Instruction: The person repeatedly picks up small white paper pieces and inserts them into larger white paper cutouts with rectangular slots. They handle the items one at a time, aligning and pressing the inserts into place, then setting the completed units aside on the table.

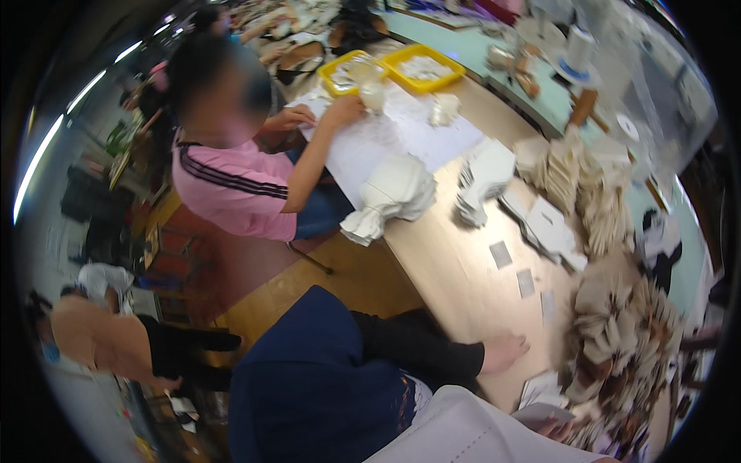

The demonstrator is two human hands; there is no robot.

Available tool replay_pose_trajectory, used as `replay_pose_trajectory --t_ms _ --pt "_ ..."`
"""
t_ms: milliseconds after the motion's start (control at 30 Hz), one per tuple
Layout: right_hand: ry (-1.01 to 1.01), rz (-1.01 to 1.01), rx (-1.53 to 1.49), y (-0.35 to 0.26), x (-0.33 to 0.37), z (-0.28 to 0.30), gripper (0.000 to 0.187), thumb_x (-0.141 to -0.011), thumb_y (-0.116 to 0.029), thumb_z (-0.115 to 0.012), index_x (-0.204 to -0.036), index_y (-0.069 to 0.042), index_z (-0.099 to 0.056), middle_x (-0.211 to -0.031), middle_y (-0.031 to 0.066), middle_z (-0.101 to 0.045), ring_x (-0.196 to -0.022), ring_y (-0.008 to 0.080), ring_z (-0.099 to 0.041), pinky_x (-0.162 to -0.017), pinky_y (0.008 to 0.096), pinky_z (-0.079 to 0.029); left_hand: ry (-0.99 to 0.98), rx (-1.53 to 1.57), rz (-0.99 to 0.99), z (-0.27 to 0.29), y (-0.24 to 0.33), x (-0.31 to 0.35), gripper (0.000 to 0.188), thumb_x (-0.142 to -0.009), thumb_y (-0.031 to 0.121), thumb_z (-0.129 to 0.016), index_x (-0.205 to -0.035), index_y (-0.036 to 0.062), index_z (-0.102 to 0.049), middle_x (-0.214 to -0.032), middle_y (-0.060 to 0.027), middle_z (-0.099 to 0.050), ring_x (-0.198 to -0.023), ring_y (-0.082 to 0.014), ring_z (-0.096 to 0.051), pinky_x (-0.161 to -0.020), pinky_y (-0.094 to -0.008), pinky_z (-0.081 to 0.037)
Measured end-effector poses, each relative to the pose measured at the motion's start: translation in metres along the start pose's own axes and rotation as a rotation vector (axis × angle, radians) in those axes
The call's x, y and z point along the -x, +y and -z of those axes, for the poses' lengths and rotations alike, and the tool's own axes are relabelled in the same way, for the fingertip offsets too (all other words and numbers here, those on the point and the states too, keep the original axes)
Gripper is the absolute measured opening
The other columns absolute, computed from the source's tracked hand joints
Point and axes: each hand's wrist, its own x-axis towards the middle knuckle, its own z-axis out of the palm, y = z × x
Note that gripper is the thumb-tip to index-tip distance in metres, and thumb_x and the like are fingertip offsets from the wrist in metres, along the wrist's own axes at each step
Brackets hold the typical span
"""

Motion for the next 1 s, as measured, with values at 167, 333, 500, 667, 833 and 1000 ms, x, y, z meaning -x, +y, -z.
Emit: replay_pose_trajectory --t_ms 167,333,500,667,833,1000 --pt "0.037 0.027 0.077 -0.005 0.036 0.022 0.038 -0.100 -0.003 -0.057 -0.138 -0.004 -0.052 -0.127 0.0078 -0.062 -0.112 0.0183 -0.060 -0.097 0.0340 -0.050 0.005 0.437 0.197 0.020 -0.005 0.006 0.026 -0.091 0.016 -0.064 -0.113 0.0032 -0.066 -0.097 -0.0191 -0.067 -0.094 -0.0344 -0.066 -0.083 -0.0391 -0.054" --pt "-0.072 0.013 -0.262 0.000 0.042 0.030 0.040 -0.097 -0.001 -0.060 -0.135 0.003 -0.050 -0.105 0.0092 -0.059 -0.081 0.0137 -0.059 -0.070 0.0249 -0.050 0.141 0.084 0.109 0.079 -0.037 0.013 0.030 -0.083 0.012 -0.074 -0.111 0.0042 -0.067 -0.111 -0.0114 -0.062 -0.100 -0.0306 -0.059 -0.087 -0.0379 -0.050" --pt "-0.131 -0.144 -0.766 -0.003 0.025 0.028 0.042 -0.098 -0.008 -0.060 -0.136 0.003 -0.048 -0.090 0.0097 -0.053 -0.063 0.0137 -0.050 -0.053 0.0253 -0.043 0.033 -0.032 0.150 0.076 -0.027 0.016 0.037 -0.076 0.015 -0.080 -0.109 0.0072 -0.066 -0.115 -0.0113 -0.054 -0.107 -0.0315 -0.047 -0.095 -0.0407 -0.043" --pt "-0.189 -0.162 -0.768 0.000 0.018 0.023 0.042 -0.097 -0.007 -0.061 -0.136 0.001 -0.049 -0.088 0.0111 -0.053 -0.059 0.0135 -0.049 -0.048 0.0246 -0.041 0.089 -0.159 0.072 0.065 -0.020 0.018 0.035 -0.076 0.013 -0.080 -0.107 0.0099 -0.066 -0.111 -0.0094 -0.055 -0.104 -0.0299 -0.048 -0.091 -0.0404 -0.043" --pt "-0.026 -0.252 -0.539 0.001 0.025 0.009 0.039 -0.098 -0.006 -0.060 -0.135 -0.001 -0.051 -0.085 0.0088 -0.055 -0.060 0.0127 -0.050 -0.049 0.0229 -0.044 0.125 -0.039 0.080 0.056 -0.017 0.023 0.023 -0.081 0.008 -0.075 -0.102 0.0061 -0.065 -0.094 -0.0079 -0.063 -0.092 -0.0283 -0.056 -0.085 -0.0385 -0.045" --pt "-0.044 -0.304 -0.371 0.008 0.023 0.005 0.041 -0.098 -0.003 -0.060 -0.137 0.001 -0.050 -0.092 0.0092 -0.060 -0.066 0.0100 -0.053 -0.054 0.0200 -0.046 0.104 -0.045 0.145 0.056 -0.012 0.026 0.022 -0.082 0.006 -0.075 -0.101 0.0055 -0.065 -0.092 -0.0074 -0.063 -0.087 -0.0265 -0.058 -0.080 -0.0384 -0.046"
